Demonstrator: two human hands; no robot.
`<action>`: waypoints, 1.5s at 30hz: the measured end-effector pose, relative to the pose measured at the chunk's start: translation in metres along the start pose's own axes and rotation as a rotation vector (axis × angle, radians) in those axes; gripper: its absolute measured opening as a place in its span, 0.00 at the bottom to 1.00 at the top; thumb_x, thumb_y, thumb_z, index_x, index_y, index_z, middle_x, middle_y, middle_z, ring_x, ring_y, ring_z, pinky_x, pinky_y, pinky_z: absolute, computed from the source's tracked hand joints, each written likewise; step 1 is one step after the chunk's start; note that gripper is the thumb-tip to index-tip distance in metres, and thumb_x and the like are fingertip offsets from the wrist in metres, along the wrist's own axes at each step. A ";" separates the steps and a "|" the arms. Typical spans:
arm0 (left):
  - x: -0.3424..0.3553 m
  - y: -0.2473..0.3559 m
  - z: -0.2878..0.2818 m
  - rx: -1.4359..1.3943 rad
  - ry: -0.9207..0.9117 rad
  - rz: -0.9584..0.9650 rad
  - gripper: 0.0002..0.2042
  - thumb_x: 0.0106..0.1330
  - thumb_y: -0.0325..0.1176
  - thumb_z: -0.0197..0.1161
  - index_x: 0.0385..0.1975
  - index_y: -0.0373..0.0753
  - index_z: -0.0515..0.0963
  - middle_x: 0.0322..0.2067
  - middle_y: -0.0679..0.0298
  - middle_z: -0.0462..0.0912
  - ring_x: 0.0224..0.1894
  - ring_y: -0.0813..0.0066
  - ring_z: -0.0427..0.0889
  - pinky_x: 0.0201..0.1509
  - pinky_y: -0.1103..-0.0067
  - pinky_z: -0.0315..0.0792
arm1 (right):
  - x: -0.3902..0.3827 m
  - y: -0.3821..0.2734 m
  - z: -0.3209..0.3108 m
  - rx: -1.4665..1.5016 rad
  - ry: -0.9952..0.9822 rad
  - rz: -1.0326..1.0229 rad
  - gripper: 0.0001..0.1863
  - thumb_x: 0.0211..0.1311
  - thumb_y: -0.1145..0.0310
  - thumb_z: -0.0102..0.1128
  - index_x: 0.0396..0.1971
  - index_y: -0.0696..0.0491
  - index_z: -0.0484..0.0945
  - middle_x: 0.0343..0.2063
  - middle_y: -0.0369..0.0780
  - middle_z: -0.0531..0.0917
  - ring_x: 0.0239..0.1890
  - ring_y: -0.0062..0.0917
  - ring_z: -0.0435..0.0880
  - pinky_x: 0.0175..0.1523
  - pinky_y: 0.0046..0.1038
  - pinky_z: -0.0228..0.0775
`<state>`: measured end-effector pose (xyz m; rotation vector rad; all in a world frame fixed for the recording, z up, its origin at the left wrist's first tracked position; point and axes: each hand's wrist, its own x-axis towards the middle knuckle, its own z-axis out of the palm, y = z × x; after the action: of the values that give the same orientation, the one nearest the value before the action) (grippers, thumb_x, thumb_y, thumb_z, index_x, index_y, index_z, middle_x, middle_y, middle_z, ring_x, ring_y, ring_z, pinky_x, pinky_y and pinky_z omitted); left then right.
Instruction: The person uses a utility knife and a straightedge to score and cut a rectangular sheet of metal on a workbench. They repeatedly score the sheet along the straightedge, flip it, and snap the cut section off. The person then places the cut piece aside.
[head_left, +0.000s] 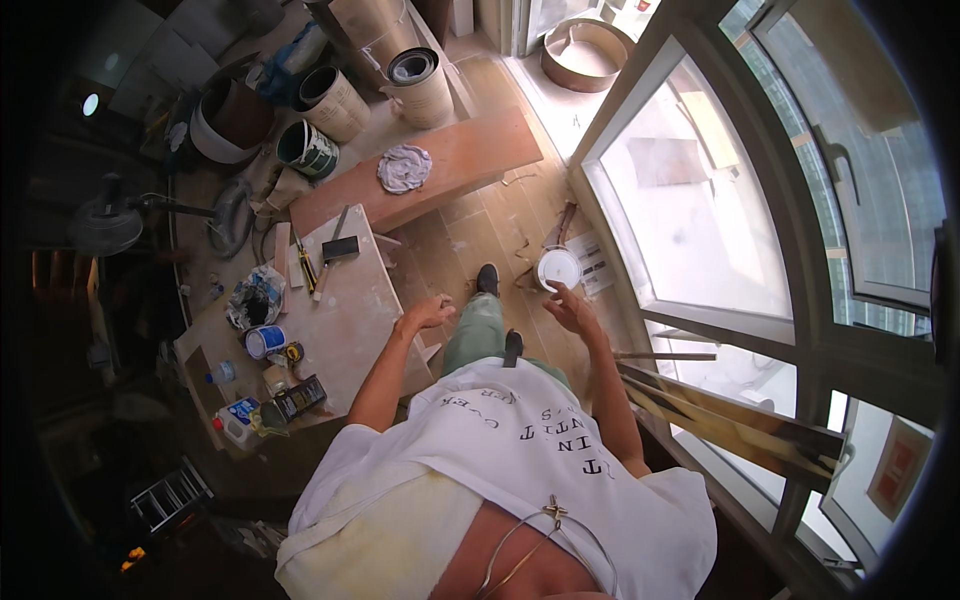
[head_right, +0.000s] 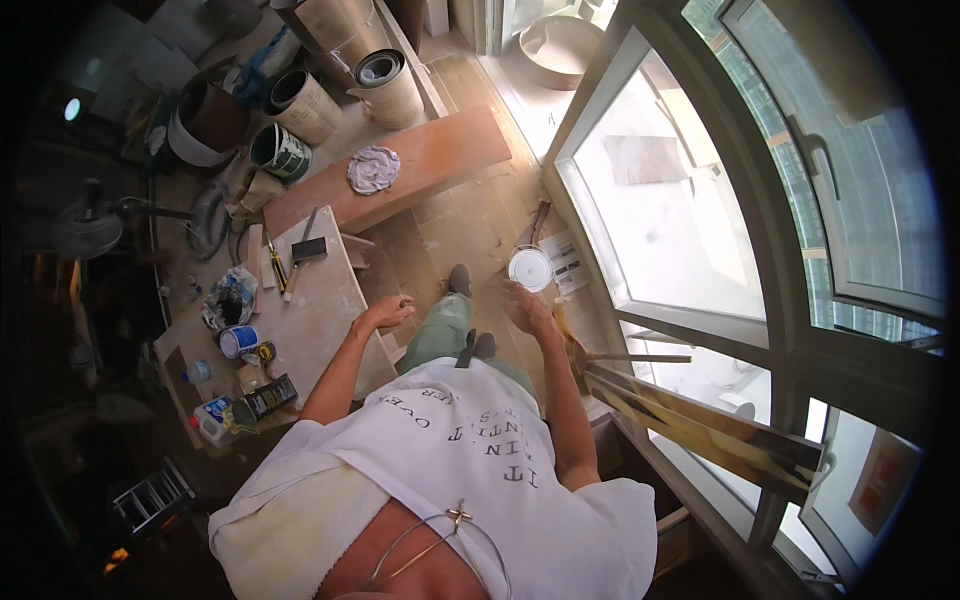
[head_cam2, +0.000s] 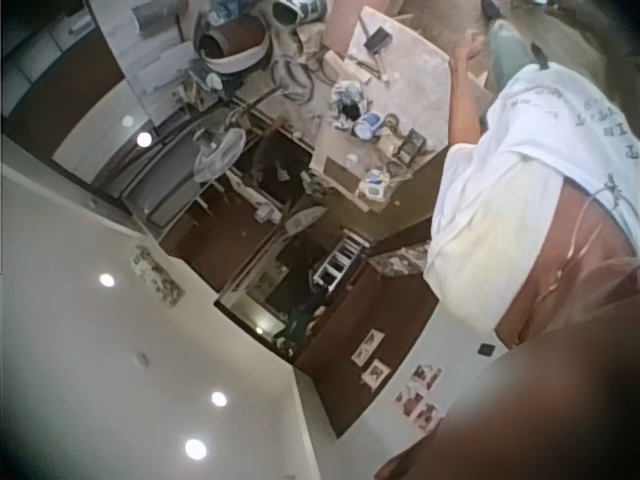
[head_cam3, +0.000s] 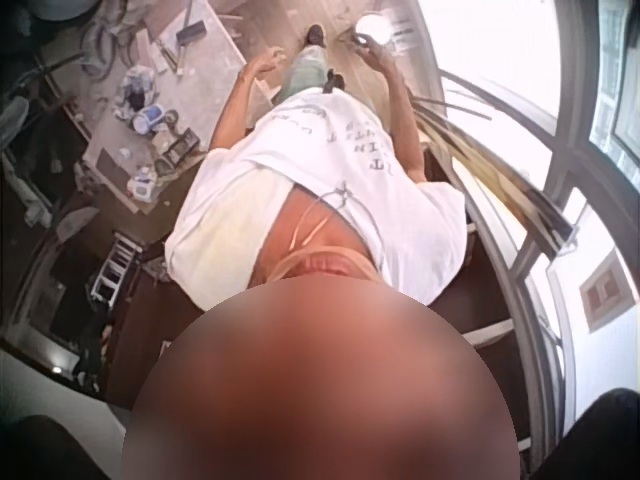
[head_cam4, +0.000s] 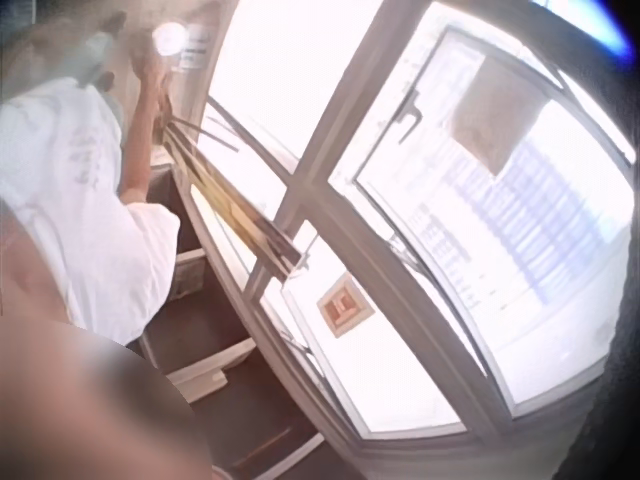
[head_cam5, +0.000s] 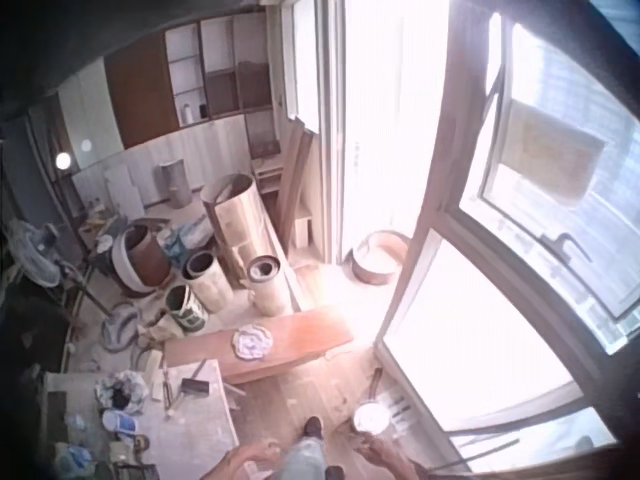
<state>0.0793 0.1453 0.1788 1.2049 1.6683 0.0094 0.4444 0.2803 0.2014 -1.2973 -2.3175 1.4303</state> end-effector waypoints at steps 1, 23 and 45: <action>0.012 -0.002 -0.012 0.002 -0.006 -0.021 0.26 0.68 0.46 0.59 0.61 0.35 0.75 0.56 0.45 0.81 0.59 0.50 0.80 0.64 0.66 0.71 | 0.012 -0.002 -0.005 0.052 -0.056 0.036 0.31 0.67 0.56 0.64 0.67 0.48 0.68 0.45 0.47 0.86 0.43 0.38 0.87 0.50 0.36 0.77; 0.340 0.065 -0.313 -0.865 0.363 0.183 0.21 0.72 0.40 0.57 0.58 0.31 0.75 0.41 0.62 0.83 0.41 0.75 0.83 0.44 0.81 0.77 | 0.434 -0.109 -0.219 -0.152 -0.114 0.029 0.28 0.70 0.55 0.58 0.65 0.52 0.69 0.45 0.48 0.86 0.47 0.42 0.85 0.52 0.38 0.76; 0.449 0.124 -0.359 -0.772 0.166 -0.336 0.25 0.69 0.42 0.61 0.61 0.31 0.74 0.53 0.51 0.83 0.55 0.64 0.82 0.62 0.72 0.73 | 0.794 0.167 -0.305 0.662 -0.156 0.750 0.25 0.68 0.57 0.59 0.60 0.52 0.73 0.41 0.44 0.84 0.35 0.30 0.85 0.37 0.33 0.76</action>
<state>-0.0774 0.7053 0.0917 0.3471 1.7456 0.5093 0.2022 1.0857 -0.0097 -1.9161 -1.1941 2.2889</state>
